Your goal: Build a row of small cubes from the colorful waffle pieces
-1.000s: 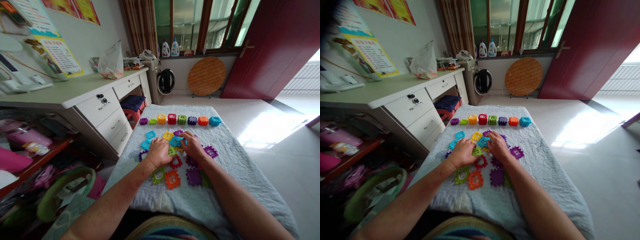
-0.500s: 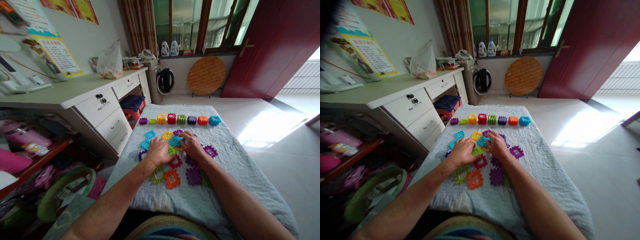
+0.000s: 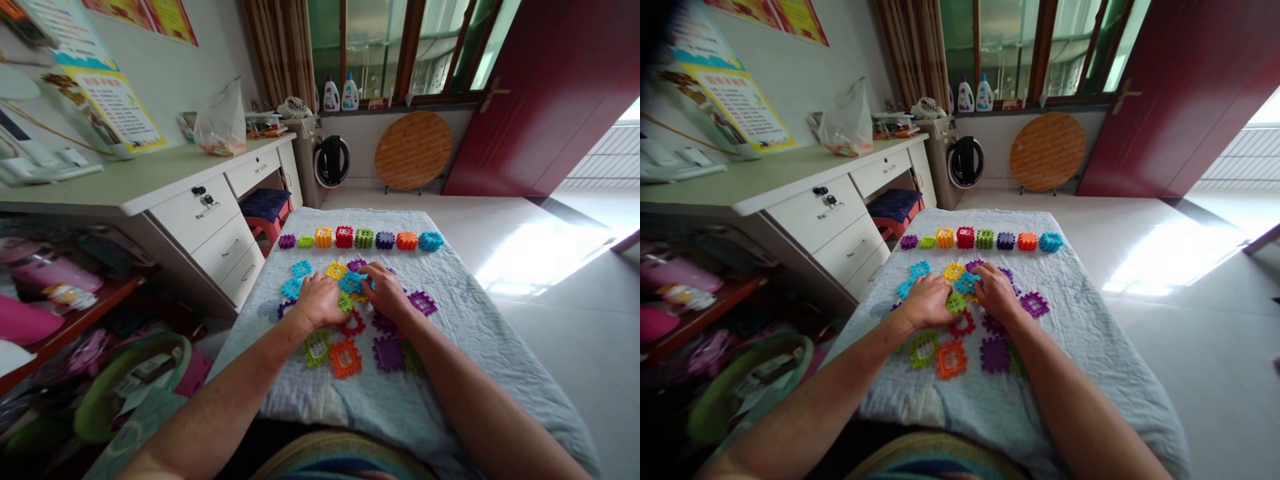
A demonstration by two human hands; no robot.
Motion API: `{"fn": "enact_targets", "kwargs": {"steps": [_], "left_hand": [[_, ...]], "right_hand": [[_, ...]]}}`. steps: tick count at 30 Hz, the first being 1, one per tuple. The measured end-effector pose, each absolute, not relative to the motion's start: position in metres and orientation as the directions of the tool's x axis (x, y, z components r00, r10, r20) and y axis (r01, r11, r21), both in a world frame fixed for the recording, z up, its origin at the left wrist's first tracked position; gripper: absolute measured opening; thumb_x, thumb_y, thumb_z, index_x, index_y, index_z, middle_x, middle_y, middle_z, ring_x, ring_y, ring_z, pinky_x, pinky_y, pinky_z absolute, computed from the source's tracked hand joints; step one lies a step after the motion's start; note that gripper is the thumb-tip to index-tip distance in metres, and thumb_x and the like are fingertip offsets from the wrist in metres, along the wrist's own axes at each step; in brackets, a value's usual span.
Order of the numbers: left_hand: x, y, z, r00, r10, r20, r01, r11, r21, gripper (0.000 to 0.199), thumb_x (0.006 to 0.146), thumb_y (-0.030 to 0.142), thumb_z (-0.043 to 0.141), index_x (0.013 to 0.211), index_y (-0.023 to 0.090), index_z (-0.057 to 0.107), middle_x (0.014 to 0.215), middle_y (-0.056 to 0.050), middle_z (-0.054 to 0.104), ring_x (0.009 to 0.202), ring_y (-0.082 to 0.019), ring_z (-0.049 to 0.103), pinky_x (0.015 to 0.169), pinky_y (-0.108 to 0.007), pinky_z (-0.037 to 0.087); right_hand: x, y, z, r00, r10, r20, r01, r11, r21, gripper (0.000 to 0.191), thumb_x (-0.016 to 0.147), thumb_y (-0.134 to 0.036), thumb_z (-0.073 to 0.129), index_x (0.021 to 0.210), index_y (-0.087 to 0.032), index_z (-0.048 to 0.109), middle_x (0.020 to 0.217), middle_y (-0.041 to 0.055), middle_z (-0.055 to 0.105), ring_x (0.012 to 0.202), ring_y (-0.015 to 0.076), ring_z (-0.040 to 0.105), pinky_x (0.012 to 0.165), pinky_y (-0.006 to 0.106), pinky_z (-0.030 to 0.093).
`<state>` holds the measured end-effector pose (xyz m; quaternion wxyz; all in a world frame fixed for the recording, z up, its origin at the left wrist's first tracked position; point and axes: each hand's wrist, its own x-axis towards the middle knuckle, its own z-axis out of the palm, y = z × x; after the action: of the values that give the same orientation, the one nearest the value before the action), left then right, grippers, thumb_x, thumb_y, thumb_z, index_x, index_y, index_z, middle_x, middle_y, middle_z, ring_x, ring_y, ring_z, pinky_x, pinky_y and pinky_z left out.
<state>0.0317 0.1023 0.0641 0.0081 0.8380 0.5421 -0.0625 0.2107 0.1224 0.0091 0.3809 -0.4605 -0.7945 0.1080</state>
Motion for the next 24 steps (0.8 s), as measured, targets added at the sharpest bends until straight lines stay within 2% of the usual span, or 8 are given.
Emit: {"fn": "enact_targets", "kwargs": {"steps": [6, 11, 15, 20, 24], "left_hand": [[0.031, 0.103, 0.064, 0.422, 0.904, -0.075, 0.904, -0.426, -0.048, 0.045, 0.063, 0.058, 0.06, 0.086, 0.02, 0.068, 0.093, -0.011, 0.066, 0.1, -0.031, 0.055, 0.084, -0.04, 0.043], [0.004, 0.12, 0.072, 0.416, 0.908, 0.057, 0.91, -0.415, -0.027, 0.044, 0.062, 0.058, 0.06, 0.089, 0.023, 0.068, 0.093, -0.009, 0.065, 0.096, -0.03, 0.056, 0.081, -0.039, 0.045], [-0.034, 0.159, 0.078, 0.387, 0.909, 0.155, 0.922, -0.387, -0.034, 0.051, 0.063, 0.057, 0.061, 0.098, 0.02, 0.066, 0.098, -0.008, 0.064, 0.094, -0.027, 0.055, 0.086, -0.035, 0.043], [-0.076, 0.234, 0.069, 0.38, 0.915, 0.137, 0.925, -0.376, -0.057, 0.058, 0.062, 0.055, 0.064, 0.106, 0.018, 0.065, 0.106, -0.009, 0.061, 0.099, -0.028, 0.053, 0.088, -0.034, 0.041], [-0.092, 0.285, 0.056, 0.448, 0.888, 0.102, 0.894, -0.443, -0.064, 0.061, 0.062, 0.054, 0.064, 0.112, 0.019, 0.063, 0.111, -0.008, 0.058, 0.104, -0.026, 0.05, 0.096, -0.033, 0.035]], "right_hand": [[0.211, 0.122, 0.008, -0.272, 0.821, 0.502, 0.646, 0.543, -0.537, 0.028, 0.08, -0.014, 0.048, 0.103, -0.02, 0.062, 0.094, 0.0055, 0.058, 0.08, 0.0164, 0.057, 0.078, 0.03, 0.045], [0.211, 0.122, 0.008, -0.277, 0.816, 0.507, 0.647, 0.548, -0.529, 0.026, 0.081, -0.014, 0.047, 0.102, -0.02, 0.062, 0.094, 0.0049, 0.058, 0.079, 0.0158, 0.057, 0.077, 0.03, 0.045], [0.212, 0.122, 0.009, -0.291, 0.814, 0.503, 0.645, 0.555, -0.525, 0.026, 0.081, -0.014, 0.047, 0.103, -0.02, 0.062, 0.093, 0.0051, 0.058, 0.078, 0.016, 0.057, 0.076, 0.03, 0.046], [0.213, 0.123, 0.008, -0.286, 0.819, 0.498, 0.65, 0.548, -0.527, 0.026, 0.082, -0.014, 0.048, 0.104, -0.019, 0.062, 0.094, 0.0058, 0.059, 0.081, 0.0171, 0.057, 0.077, 0.031, 0.045], [0.214, 0.123, 0.008, -0.278, 0.828, 0.487, 0.653, 0.534, -0.537, 0.027, 0.083, -0.015, 0.047, 0.106, -0.02, 0.062, 0.095, 0.0059, 0.059, 0.084, 0.0182, 0.058, 0.078, 0.031, 0.045]]}}
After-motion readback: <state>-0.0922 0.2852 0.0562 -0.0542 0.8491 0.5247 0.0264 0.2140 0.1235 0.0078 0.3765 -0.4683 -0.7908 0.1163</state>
